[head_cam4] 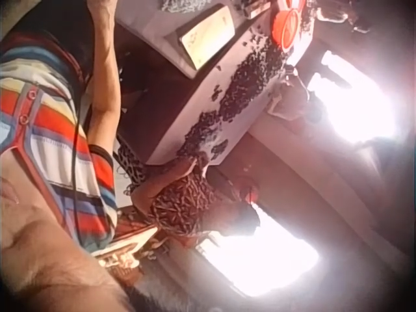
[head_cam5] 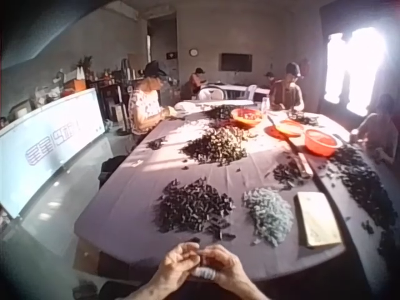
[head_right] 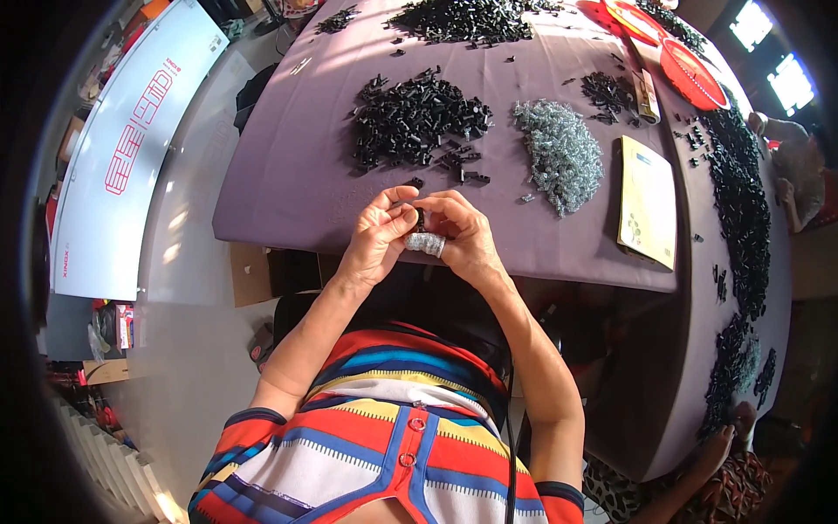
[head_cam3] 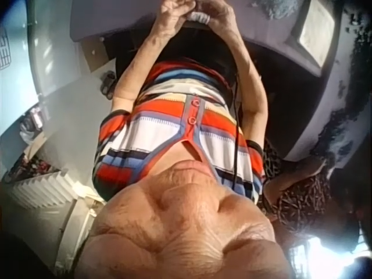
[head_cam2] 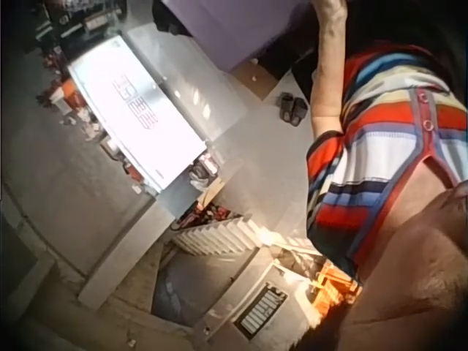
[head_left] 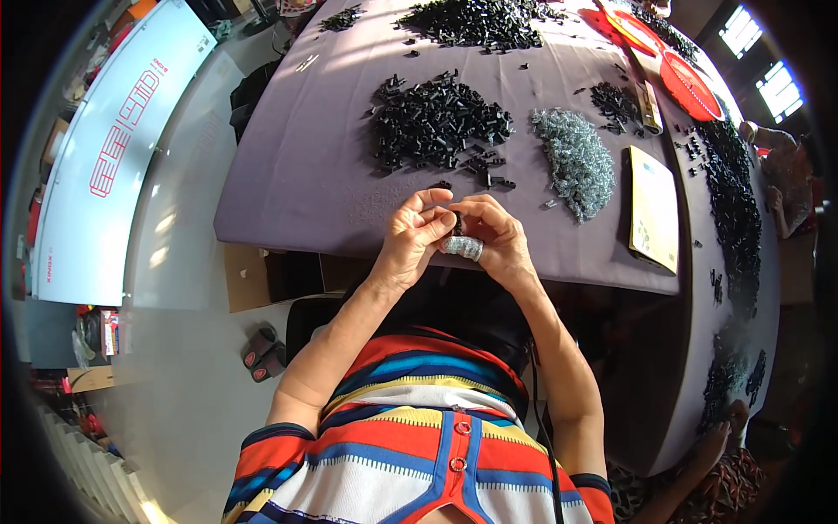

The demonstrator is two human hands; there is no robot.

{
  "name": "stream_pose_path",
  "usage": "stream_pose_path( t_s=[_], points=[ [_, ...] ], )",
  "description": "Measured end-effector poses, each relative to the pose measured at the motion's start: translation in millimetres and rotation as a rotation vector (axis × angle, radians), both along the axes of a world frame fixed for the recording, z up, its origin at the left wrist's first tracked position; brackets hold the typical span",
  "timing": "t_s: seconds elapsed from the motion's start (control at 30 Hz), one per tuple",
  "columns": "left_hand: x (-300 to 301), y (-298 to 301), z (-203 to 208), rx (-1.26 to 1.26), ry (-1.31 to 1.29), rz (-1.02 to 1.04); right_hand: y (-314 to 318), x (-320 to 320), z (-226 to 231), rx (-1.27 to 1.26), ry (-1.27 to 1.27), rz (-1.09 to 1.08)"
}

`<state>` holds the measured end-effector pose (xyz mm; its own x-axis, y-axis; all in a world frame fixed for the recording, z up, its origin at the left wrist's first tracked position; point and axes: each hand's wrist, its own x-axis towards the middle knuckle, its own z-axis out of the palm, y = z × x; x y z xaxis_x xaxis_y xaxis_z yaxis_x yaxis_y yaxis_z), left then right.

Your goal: The recorder manually assembles small black plastic components onto connector bases at a workshop table.

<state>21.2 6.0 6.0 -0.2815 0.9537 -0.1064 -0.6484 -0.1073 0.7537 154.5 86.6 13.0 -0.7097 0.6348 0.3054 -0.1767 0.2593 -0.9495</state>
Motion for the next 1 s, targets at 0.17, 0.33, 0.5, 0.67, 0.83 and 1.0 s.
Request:
stream_pose_path(
  t_s=[0.17,0.33,0.5,0.67,0.83,1.0],
  points=[
    [8,1,1,-0.022,-0.024,0.039,1,1,-2,-0.096,0.032,0.038],
    [5,0,-1,0.012,-0.066,-0.026,2,1,-2,-0.202,0.132,0.109],
    [5,-1,2,0.004,-0.131,-0.080,0,2,4,-0.330,0.201,0.177],
    [6,-2,2,0.009,-0.135,-0.074,1,2,1,-0.306,0.196,0.184],
    [4,-2,4,0.016,-0.130,-0.110,0,3,2,-0.283,0.193,0.142],
    [0,-4,7,0.045,-0.139,-0.167,-4,2,7,-0.386,0.181,0.175]
  ],
)
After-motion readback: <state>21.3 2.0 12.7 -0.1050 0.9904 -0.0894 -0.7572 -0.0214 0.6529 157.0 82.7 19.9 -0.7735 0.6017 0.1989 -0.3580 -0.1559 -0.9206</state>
